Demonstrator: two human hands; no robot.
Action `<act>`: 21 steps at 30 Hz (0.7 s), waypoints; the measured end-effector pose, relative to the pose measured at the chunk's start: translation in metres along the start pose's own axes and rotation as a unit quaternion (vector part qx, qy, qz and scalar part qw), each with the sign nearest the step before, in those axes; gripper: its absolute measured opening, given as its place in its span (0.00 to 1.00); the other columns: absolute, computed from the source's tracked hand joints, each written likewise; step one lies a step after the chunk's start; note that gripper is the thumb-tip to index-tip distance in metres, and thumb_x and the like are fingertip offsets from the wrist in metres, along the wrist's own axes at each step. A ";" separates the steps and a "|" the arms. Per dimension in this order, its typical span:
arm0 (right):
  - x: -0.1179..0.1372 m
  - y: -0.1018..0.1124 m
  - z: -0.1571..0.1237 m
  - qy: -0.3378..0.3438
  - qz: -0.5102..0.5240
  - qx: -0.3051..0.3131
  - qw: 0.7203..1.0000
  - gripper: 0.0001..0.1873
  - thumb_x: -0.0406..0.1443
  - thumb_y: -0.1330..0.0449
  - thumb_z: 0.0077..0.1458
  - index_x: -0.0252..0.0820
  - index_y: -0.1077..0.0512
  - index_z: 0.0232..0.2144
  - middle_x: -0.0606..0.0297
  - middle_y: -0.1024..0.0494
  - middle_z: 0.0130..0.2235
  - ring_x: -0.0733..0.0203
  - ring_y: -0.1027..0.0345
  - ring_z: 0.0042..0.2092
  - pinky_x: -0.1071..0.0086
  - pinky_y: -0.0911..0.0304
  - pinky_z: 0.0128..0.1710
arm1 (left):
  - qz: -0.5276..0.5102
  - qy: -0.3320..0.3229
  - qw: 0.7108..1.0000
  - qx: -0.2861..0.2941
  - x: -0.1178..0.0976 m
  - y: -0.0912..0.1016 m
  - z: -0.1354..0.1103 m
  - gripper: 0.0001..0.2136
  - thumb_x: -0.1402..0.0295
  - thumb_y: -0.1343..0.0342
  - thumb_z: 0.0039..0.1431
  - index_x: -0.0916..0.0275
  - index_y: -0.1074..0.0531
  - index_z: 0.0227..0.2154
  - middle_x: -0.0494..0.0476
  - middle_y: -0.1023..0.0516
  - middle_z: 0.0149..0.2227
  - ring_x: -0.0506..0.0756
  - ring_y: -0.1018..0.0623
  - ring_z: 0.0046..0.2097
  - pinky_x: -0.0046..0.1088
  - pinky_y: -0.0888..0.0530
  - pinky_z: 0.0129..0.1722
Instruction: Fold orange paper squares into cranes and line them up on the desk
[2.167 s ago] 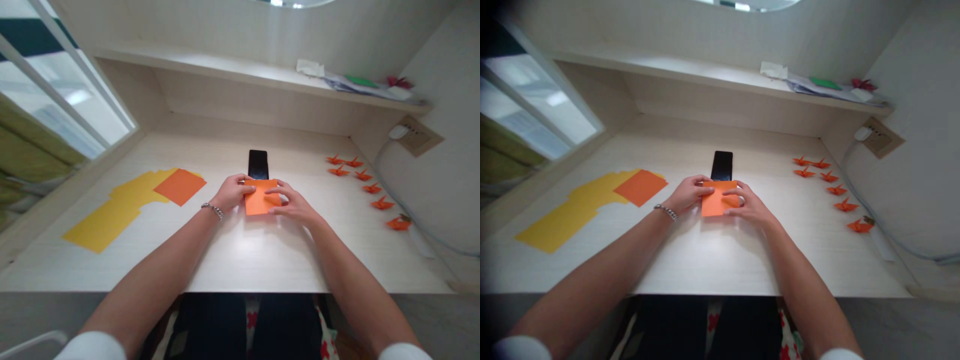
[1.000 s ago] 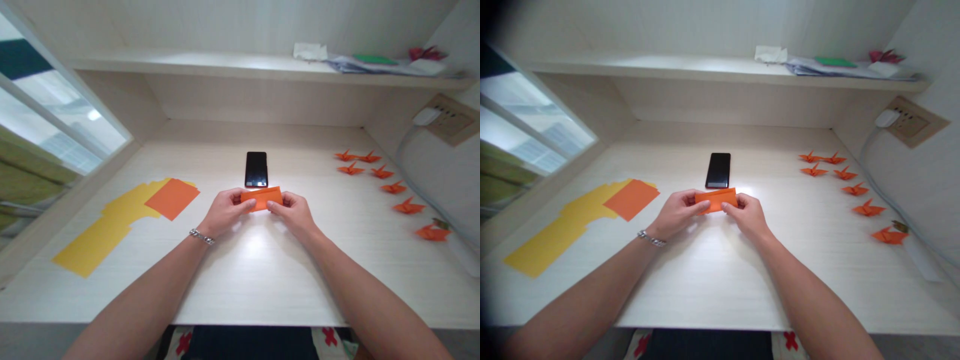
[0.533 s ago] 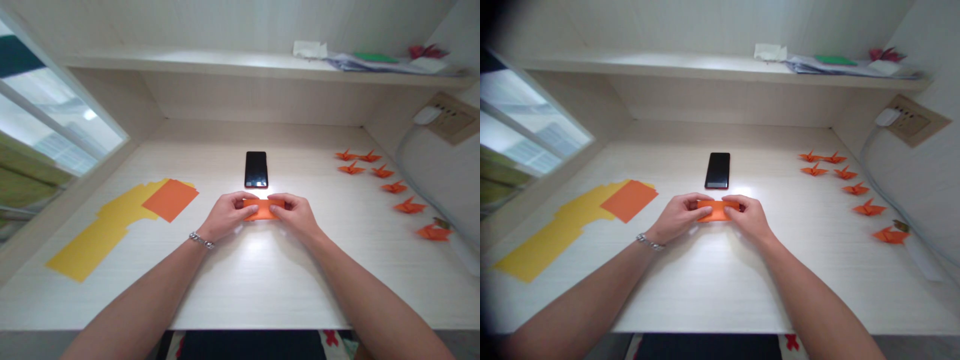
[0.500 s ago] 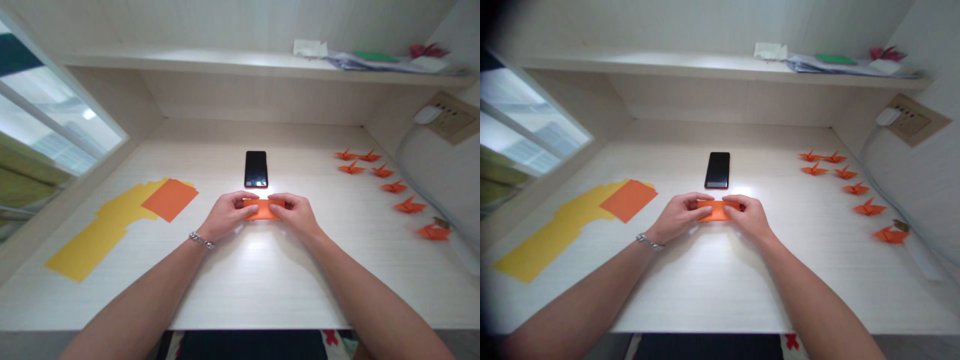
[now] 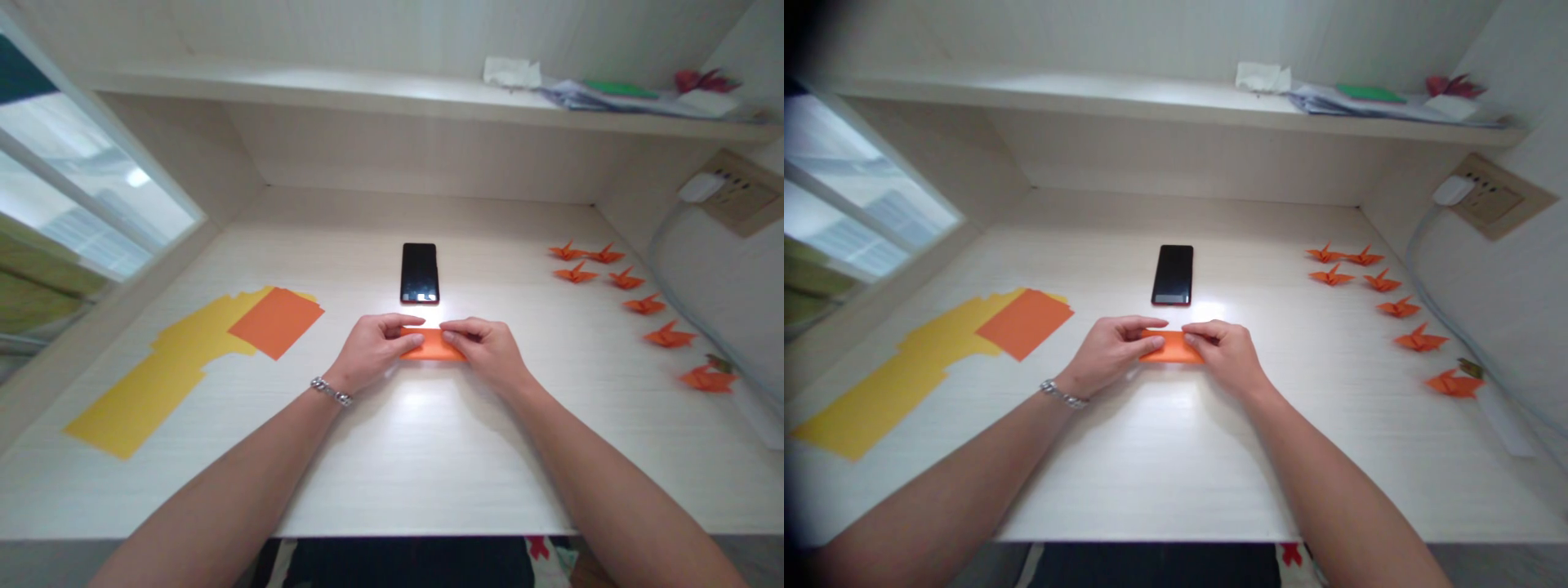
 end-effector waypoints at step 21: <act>0.001 0.000 -0.001 -0.027 0.002 0.009 1.000 0.10 0.35 0.39 0.51 0.44 0.21 0.37 0.62 0.18 0.38 0.57 0.26 0.38 0.66 0.34 0.39 | 0.015 0.006 1.000 0.010 0.005 0.000 0.001 0.17 0.64 0.40 0.53 0.64 0.24 0.45 0.57 0.19 0.32 0.50 0.24 0.30 0.25 0.28 0.29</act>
Point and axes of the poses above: each hand's wrist, its own z-axis towards the middle knuckle, its own y-axis out of the back of the hand, x = y × z, the point moved 9 cm from there along z, towards the middle knuckle
